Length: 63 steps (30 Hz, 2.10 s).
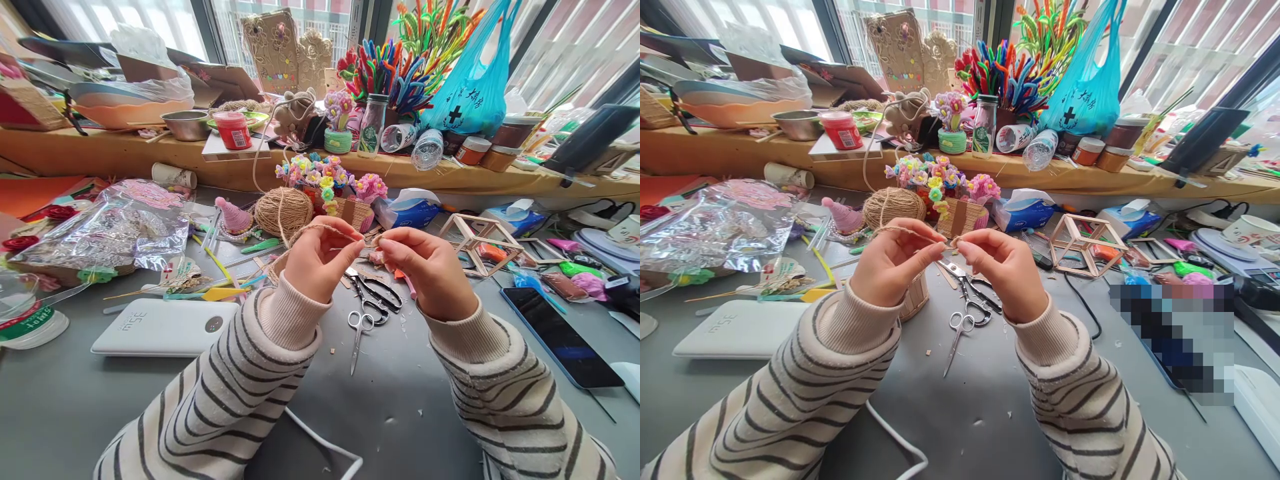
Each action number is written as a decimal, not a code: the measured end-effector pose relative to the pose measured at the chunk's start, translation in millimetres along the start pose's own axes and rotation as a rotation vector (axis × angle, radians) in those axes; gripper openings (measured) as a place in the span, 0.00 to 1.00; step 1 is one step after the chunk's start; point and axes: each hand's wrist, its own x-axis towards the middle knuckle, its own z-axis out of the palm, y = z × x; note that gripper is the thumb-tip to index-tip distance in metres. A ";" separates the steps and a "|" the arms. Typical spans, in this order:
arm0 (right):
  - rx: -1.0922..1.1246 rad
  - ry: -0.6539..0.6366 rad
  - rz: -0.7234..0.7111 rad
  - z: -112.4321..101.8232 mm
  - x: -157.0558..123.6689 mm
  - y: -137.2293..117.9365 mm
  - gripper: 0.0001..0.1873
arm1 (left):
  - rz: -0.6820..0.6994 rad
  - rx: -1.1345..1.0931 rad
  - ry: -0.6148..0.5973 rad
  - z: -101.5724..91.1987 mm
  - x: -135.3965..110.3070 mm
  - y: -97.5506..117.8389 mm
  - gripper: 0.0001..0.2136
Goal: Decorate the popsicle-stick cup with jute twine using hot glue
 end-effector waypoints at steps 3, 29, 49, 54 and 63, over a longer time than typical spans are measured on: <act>-0.008 0.010 -0.023 0.7 -0.7 0.6 0.07 | -0.108 -0.028 -0.039 2.0 -0.6 -0.5 0.11; 0.093 0.023 -0.090 5.5 -2.5 1.6 0.03 | -0.292 0.010 -0.156 8.6 -5.6 2.4 0.14; -0.190 0.072 -0.165 6.0 -4.6 -4.6 0.09 | -0.093 0.173 -0.090 2.5 -3.7 6.0 0.06; -0.158 0.031 -0.160 6.7 -5.0 -5.1 0.09 | -0.050 0.131 -0.068 4.6 -5.0 4.2 0.07; -0.088 0.026 -0.159 4.1 -3.8 -1.0 0.09 | -0.064 0.061 -0.057 7.0 -6.1 0.5 0.05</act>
